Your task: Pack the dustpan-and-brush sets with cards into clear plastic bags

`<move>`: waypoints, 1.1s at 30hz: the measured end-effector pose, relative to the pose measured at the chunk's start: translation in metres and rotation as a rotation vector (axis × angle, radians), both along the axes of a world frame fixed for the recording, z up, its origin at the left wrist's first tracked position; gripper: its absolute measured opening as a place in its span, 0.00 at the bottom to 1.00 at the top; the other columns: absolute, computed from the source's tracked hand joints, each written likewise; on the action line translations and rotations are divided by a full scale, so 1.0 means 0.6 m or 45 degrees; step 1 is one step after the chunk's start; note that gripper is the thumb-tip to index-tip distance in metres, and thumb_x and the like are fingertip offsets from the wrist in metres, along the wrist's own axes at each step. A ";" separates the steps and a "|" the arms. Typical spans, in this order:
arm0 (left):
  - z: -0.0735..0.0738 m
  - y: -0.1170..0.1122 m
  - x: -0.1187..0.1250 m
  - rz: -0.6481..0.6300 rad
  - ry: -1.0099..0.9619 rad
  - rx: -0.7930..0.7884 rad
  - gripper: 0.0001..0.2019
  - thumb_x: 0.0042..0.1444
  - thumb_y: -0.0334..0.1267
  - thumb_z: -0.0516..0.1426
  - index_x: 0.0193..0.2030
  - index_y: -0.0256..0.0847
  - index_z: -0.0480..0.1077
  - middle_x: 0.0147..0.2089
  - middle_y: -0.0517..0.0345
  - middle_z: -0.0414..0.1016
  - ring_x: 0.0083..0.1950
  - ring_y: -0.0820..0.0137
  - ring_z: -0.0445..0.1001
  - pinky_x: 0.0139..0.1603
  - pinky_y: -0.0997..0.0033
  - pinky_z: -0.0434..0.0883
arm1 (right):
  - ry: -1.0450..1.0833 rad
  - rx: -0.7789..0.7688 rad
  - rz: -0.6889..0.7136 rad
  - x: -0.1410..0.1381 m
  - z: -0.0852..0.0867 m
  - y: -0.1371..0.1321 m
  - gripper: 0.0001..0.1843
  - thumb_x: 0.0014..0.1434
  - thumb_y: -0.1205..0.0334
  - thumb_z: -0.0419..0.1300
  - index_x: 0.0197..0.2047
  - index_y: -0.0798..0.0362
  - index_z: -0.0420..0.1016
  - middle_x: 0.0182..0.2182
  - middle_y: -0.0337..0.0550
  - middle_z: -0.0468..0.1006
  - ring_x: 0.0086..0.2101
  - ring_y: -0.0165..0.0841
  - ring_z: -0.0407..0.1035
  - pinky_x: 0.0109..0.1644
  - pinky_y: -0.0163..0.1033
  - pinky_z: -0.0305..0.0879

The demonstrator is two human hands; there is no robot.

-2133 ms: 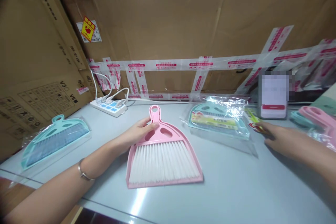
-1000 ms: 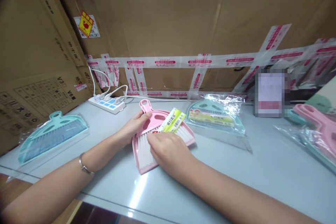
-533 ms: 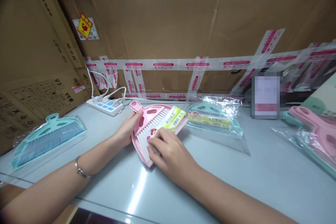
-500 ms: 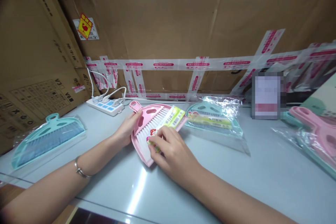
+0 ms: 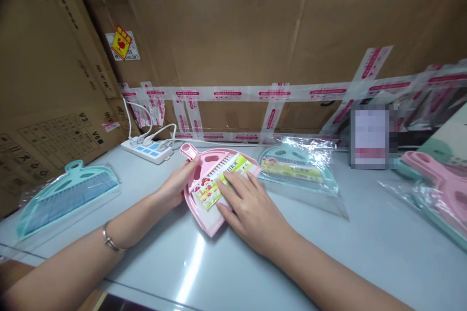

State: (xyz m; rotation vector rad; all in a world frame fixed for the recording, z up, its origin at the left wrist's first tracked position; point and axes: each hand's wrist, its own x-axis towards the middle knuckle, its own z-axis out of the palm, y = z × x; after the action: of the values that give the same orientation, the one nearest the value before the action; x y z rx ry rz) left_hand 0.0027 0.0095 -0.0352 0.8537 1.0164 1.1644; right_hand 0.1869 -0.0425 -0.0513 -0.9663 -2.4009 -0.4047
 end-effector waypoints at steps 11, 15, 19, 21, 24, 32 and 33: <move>0.017 -0.012 -0.012 -0.432 0.125 0.154 0.24 0.40 0.31 0.67 0.48 0.35 0.72 0.44 0.44 0.79 0.42 0.60 0.78 0.45 0.61 0.74 | 0.426 -0.177 0.033 0.006 0.003 0.002 0.21 0.63 0.60 0.50 0.59 0.52 0.64 0.59 0.54 0.62 0.59 0.42 0.57 0.61 0.58 0.56; 0.029 -0.012 -0.014 -0.396 0.118 0.155 0.25 0.41 0.32 0.67 0.50 0.35 0.71 0.45 0.41 0.78 0.43 0.58 0.78 0.45 0.58 0.74 | 1.426 -0.453 -0.173 0.008 0.017 0.016 0.35 0.54 0.53 0.62 0.61 0.48 0.53 0.62 0.53 0.55 0.62 0.43 0.51 0.63 0.57 0.54; 0.034 -0.018 -0.005 -0.357 0.064 0.237 0.25 0.42 0.33 0.67 0.50 0.35 0.71 0.45 0.42 0.78 0.43 0.58 0.78 0.47 0.56 0.73 | 2.019 -1.449 0.071 -0.019 0.031 0.012 0.30 0.53 0.52 0.63 0.57 0.52 0.61 0.52 0.52 0.71 0.51 0.43 0.68 0.53 0.51 0.69; 0.033 -0.024 0.005 -0.337 0.063 0.285 0.25 0.41 0.33 0.68 0.49 0.35 0.71 0.45 0.43 0.78 0.42 0.58 0.78 0.47 0.56 0.73 | 2.166 -1.712 0.166 -0.034 0.033 0.006 0.26 0.52 0.56 0.64 0.53 0.55 0.66 0.46 0.51 0.76 0.46 0.42 0.72 0.49 0.50 0.71; 0.031 -0.031 0.017 -0.330 0.052 0.305 0.28 0.38 0.36 0.69 0.49 0.36 0.70 0.45 0.43 0.78 0.44 0.57 0.77 0.48 0.57 0.72 | 2.344 -1.737 0.138 -0.043 0.034 0.002 0.26 0.49 0.63 0.67 0.51 0.55 0.69 0.42 0.47 0.79 0.41 0.40 0.75 0.48 0.46 0.73; 0.004 0.011 0.021 -0.157 0.098 0.306 0.24 0.49 0.54 0.60 0.46 0.39 0.70 0.49 0.45 0.74 0.54 0.58 0.70 0.57 0.57 0.65 | 2.478 -1.330 -0.029 0.005 0.076 0.013 0.24 0.47 0.66 0.66 0.49 0.53 0.71 0.41 0.45 0.80 0.39 0.39 0.76 0.43 0.42 0.76; -0.001 0.017 0.027 -0.148 0.192 0.398 0.22 0.45 0.48 0.64 0.45 0.40 0.71 0.49 0.47 0.74 0.55 0.58 0.69 0.58 0.58 0.63 | 2.497 -1.246 -0.017 0.013 0.083 0.016 0.23 0.47 0.66 0.66 0.49 0.52 0.72 0.41 0.44 0.79 0.40 0.38 0.75 0.43 0.41 0.76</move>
State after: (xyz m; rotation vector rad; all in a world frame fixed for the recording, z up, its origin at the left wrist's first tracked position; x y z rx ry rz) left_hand 0.0189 0.0195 -0.0358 1.2479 0.9038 1.1900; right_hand 0.1945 -0.0330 -0.0016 -0.8730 -0.5762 1.2698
